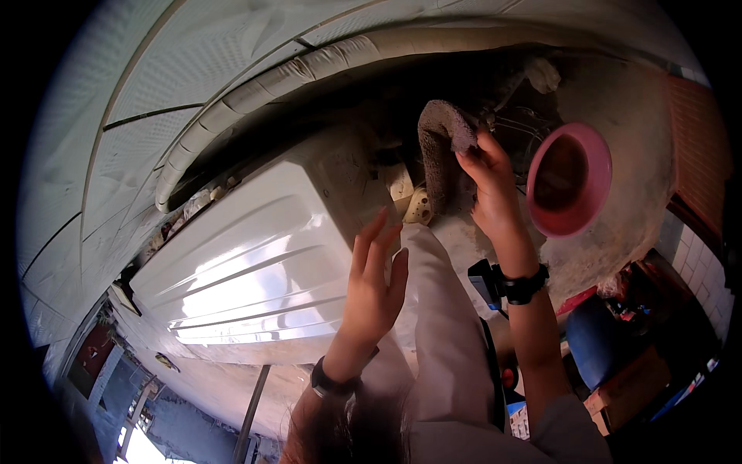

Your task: The person wipes the exterior of an air conditioning unit and its connected pipes with a cloth, periodically rinsing and wringing the cloth in a bucket of water.

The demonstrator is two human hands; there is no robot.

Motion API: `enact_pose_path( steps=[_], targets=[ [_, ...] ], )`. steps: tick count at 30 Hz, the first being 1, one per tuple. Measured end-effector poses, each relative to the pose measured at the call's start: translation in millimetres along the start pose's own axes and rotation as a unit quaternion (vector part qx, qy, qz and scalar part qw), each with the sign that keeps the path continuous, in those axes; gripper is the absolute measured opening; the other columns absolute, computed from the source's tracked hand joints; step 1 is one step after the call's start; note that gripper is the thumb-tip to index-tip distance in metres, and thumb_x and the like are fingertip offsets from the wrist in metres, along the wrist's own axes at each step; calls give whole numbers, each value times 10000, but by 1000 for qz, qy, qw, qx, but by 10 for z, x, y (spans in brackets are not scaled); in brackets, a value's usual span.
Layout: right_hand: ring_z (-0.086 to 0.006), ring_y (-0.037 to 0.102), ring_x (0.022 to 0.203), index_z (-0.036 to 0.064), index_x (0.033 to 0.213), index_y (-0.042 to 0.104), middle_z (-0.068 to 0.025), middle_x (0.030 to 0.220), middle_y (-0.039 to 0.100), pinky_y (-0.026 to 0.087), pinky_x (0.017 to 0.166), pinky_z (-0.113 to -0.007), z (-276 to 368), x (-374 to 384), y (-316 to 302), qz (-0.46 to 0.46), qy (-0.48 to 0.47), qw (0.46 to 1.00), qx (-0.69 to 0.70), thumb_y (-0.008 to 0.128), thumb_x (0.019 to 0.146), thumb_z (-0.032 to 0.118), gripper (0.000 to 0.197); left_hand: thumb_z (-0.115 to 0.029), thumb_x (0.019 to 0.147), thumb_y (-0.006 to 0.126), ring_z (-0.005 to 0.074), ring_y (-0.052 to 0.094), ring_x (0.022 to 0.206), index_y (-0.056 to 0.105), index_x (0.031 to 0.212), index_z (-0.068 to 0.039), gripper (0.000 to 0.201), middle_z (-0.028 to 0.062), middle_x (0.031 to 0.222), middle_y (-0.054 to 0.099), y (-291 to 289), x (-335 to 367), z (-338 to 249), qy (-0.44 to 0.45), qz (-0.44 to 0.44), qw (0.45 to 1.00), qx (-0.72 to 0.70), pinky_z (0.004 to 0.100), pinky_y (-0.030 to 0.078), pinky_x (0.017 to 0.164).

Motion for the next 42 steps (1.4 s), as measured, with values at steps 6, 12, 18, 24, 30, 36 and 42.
enact_pose_path(
  steps=[6, 12, 18, 24, 30, 36, 42],
  targets=[
    [-111, 527, 1000, 13, 1213, 484, -42, 1096, 557, 425, 863, -259, 29, -153, 587, 46, 54, 989, 132, 485, 873, 41, 341, -29, 860, 562, 278, 594, 992, 440, 1179, 25, 346, 188, 1091, 561, -76, 189, 99, -98, -76, 960, -253, 340, 475, 834],
    [-116, 503, 1031, 19, 1222, 468, -52, 1110, 541, 390, 903, -263, -165, -439, 801, 43, 69, 985, 153, 498, 854, 60, 371, -61, 881, 568, 92, 536, 780, 451, 1054, 20, 224, 89, 875, 569, -194, 39, 215, -142, -126, 927, -323, 218, 452, 687],
    [-102, 481, 1036, 16, 1224, 464, -42, 1104, 536, 368, 913, -245, -355, -733, 907, 57, 83, 991, 90, 512, 869, 63, 361, -38, 879, 557, 58, 508, 707, 467, 1004, 8, 161, 53, 799, 573, -386, -237, 393, -172, -94, 931, -308, 192, 413, 608],
    [-94, 484, 1038, -3, 1275, 419, -41, 1116, 546, 382, 909, -251, -735, -1151, 883, 52, 76, 995, 33, 511, 877, 38, 410, -20, 877, 544, 83, 537, 800, 457, 1044, 23, 193, 68, 874, 573, -470, -612, 518, -179, -45, 934, -306, 205, 446, 688],
    [-116, 502, 1034, 9, 1255, 439, -48, 1095, 559, 380, 920, -272, -1003, -1614, 583, -1, 77, 995, 69, 491, 870, 24, 389, 36, 834, 574, 106, 542, 881, 450, 1079, 32, 275, 98, 983, 556, -200, -945, 508, -152, 15, 964, -218, 226, 458, 761],
    [-153, 540, 1001, 3, 1176, 500, -69, 1058, 582, 411, 896, -291, -1056, -2055, 3, -58, 95, 988, 109, 528, 877, 90, 312, 60, 828, 558, 112, 555, 869, 461, 1067, 38, 259, 103, 960, 563, 118, -1186, 329, -113, 72, 978, -163, 225, 459, 752],
    [-150, 576, 972, 42, 1178, 530, -60, 1137, 593, 458, 827, -284, -1135, -2612, -901, -102, 191, 963, -161, 523, 904, 149, 294, 30, 821, 575, 98, 558, 755, 494, 1006, 32, 201, 87, 880, 571, 387, -1501, 181, -167, 57, 982, -61, 223, 467, 667]
  ],
)
Point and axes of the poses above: each hand's wrist, its own x-axis towards the middle knuckle, its own y-axis out of the palm, z = x × y, the point moved 3 cm from there along x, towards the middle knuckle
